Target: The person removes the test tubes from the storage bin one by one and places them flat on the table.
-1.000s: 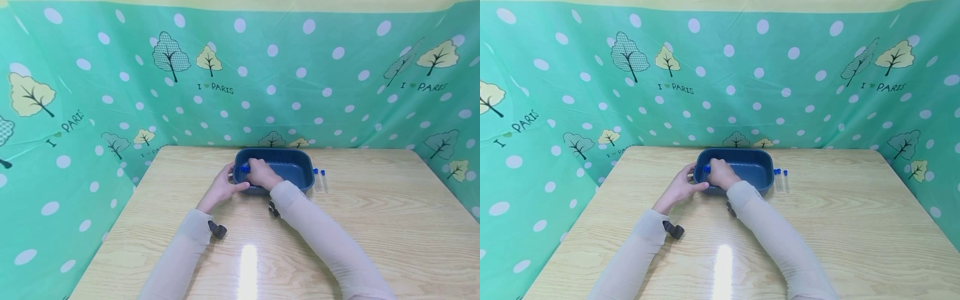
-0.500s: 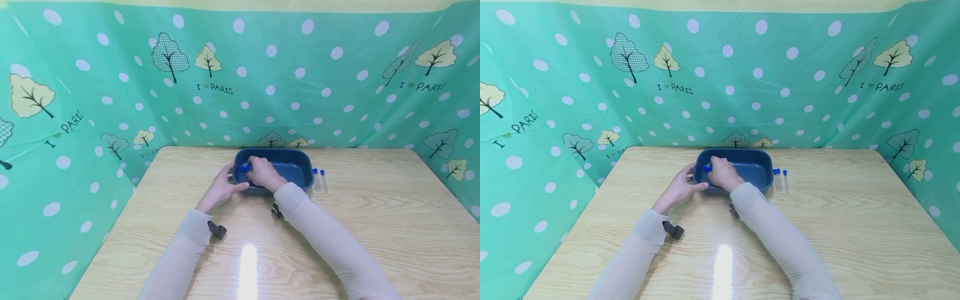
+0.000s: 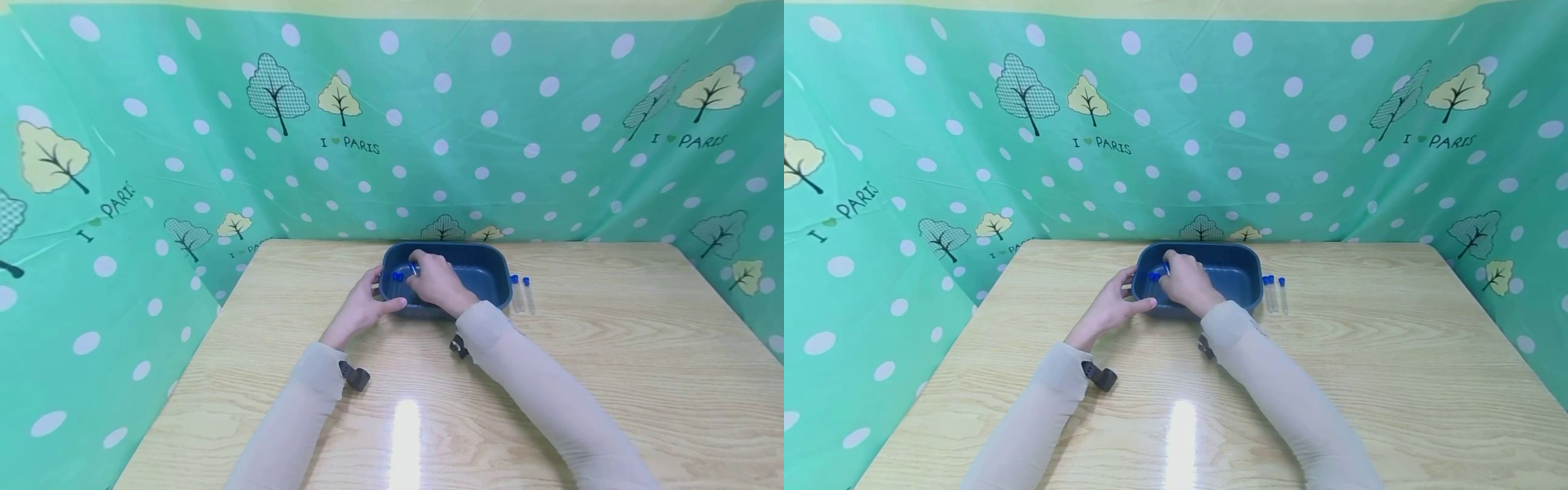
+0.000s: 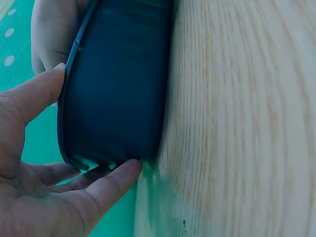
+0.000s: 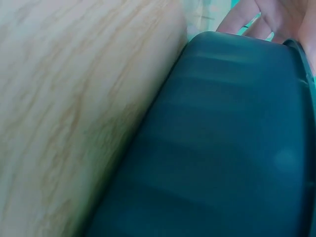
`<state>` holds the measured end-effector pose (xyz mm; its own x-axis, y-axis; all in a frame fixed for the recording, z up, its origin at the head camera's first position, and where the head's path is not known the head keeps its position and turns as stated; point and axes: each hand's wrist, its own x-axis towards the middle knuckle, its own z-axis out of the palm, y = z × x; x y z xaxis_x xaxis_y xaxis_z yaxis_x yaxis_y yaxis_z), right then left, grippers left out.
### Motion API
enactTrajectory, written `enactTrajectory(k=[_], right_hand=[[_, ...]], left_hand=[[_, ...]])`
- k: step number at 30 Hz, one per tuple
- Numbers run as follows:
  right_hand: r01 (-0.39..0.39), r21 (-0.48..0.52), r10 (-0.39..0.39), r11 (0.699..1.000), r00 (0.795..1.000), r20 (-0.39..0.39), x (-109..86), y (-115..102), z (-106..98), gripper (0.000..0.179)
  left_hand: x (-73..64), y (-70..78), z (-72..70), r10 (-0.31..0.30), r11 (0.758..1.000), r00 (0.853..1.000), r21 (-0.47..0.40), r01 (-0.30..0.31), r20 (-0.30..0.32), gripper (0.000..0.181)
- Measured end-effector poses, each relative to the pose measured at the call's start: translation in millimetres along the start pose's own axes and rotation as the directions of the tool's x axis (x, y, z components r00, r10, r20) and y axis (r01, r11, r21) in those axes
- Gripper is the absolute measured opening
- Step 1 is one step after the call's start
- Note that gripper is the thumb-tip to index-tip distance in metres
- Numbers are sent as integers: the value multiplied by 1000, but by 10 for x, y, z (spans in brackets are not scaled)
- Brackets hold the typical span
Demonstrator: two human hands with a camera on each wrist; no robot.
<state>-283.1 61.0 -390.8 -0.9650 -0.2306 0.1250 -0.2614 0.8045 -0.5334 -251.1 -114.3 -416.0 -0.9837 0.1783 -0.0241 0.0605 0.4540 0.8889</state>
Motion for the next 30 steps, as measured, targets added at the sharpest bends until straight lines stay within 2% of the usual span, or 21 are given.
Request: enactTrajectory(k=[8, 24, 30], right_hand=[[-6, 49, 6, 999, 1000, -16, -62, 50, -55, 45], [59, 81, -49, 995, 992, -113, -201, 135, -142, 44], [55, 102, -39, 993, 988, -151, -231, 180, -186, 45]], left_hand=[[0, -1, 7, -12, 1000, 1000, 21, 12, -3, 90], [-19, 2, -1, -6, 999, 1000, 32, 7, -5, 92], [-13, -2, -3, -9, 999, 1000, 35, 9, -4, 92]])
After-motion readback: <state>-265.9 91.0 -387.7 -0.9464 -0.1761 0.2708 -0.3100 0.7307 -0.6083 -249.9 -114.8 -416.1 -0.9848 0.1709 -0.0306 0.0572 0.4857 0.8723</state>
